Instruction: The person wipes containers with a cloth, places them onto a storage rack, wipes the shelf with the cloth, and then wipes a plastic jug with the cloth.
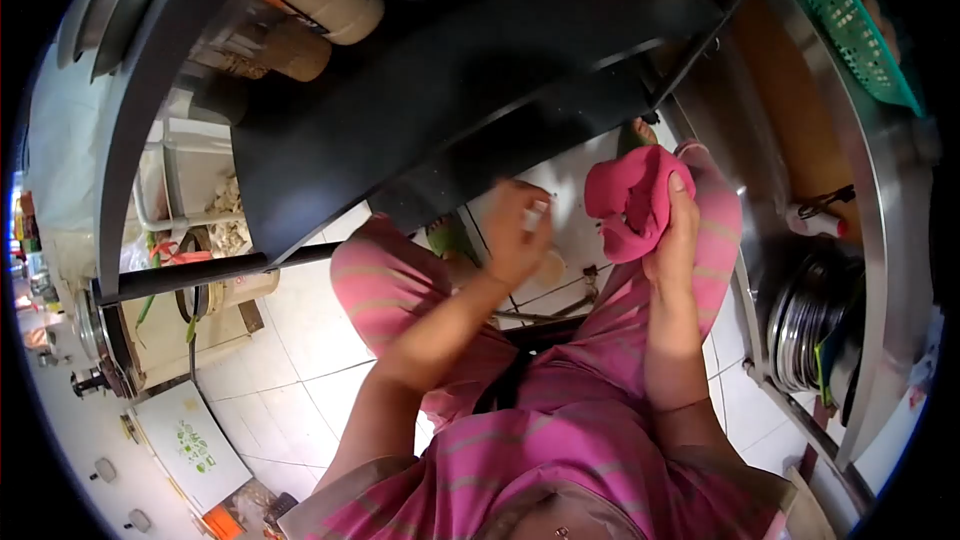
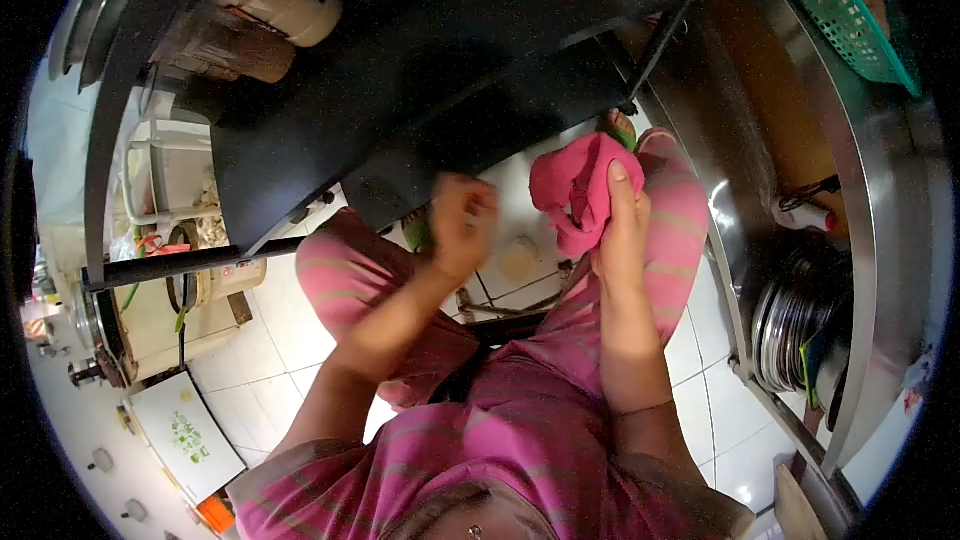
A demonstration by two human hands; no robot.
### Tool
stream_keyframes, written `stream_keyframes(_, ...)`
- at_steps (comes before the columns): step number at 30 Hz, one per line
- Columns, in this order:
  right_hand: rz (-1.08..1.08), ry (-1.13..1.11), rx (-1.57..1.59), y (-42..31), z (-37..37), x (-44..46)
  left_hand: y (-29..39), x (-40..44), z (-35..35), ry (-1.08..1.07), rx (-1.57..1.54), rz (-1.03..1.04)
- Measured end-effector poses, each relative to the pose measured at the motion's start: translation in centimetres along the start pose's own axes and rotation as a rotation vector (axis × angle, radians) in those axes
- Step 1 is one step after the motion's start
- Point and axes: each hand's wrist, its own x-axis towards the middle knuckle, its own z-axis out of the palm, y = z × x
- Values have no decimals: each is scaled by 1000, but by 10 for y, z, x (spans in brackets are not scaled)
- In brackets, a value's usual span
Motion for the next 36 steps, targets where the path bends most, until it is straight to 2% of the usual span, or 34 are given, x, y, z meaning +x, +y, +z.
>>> stream_keyframes(1, 6, 7, -5, -1, -2, 1, -7, -21, 30, -227, -123, -325)
stream_keyframes(3, 61, -58, 26, -2, -7, 1, -63, -76, 72, -702, 355, -160)
stream_keyframes(4, 62, -54, 22, 0, -9, 2, -59, -90, 79, -705, 351, -161)
stream_keyframes(6, 83, -117, -25, 9, -12, 6, -55, -105, 89, -1020, 892, -276)
stream_keyframes(7, 81, -109, -23, 14, -15, 9, -63, -107, 93, -1027, 892, -270)
stream_keyframes(9, 169, -248, -46, 25, -22, 16, -90, -115, 103, -1235, 918, -438)
stream_keyframes(10, 166, -261, -19, 30, -21, 18, -105, -121, 106, -1238, 918, -432)
stream_keyframes(12, 159, -260, -1, 35, -17, 20, -117, -118, 96, -850, 779, -519)
stream_keyframes(13, 155, -267, 13, 37, -14, 21, -125, -114, 88, -843, 787, -514)
stream_keyframes(15, 150, -282, 60, 41, -11, 21, -90, -77, 51, -641, 567, -648)
stream_keyframes(16, 132, -282, 50, 41, -11, 21, -68, -64, 35, -512, 580, -604)
stream_keyframes(17, 111, -283, 38, 39, -12, 21, -63, -60, 18, -504, 586, -599)
stream_keyframes(19, 103, -253, 47, 31, -16, 21, -57, -54, -20, -282, 161, -567)
stream_keyframes(20, 101, -215, 51, 26, -16, 20, -37, -47, -39, -268, 164, -557)
stream_keyframes(22, 146, -138, 148, 13, -5, 11, 12, -35, -79, -108, -229, -812)
stream_keyframes(24, 128, -174, 162, 23, -10, 15, 28, -36, -107, 88, -526, -706)
stream_keyframes(25, 115, -195, 176, 29, -12, 16, 42, -36, -120, 151, -509, -716)
stream_keyframes(27, 79, -183, 165, 18, 10, -7, 54, -39, -138, 240, -575, -696)
stream_keyframes(30, 315, -292, 181, 17, 28, -36, 73, -37, -151, 240, -542, -661)
stream_keyframes(31, 326, -572, 96, 43, 7, -21, 80, -35, -154, 253, -548, -649)
stream_keyframes(34, 293, -686, -18, 54, 19, -30, 91, -29, -161, 208, -534, -556)
stream_keyframes(36, 526, -669, 40, 52, 25, -32, 91, -23, -169, 218, -407, -363)
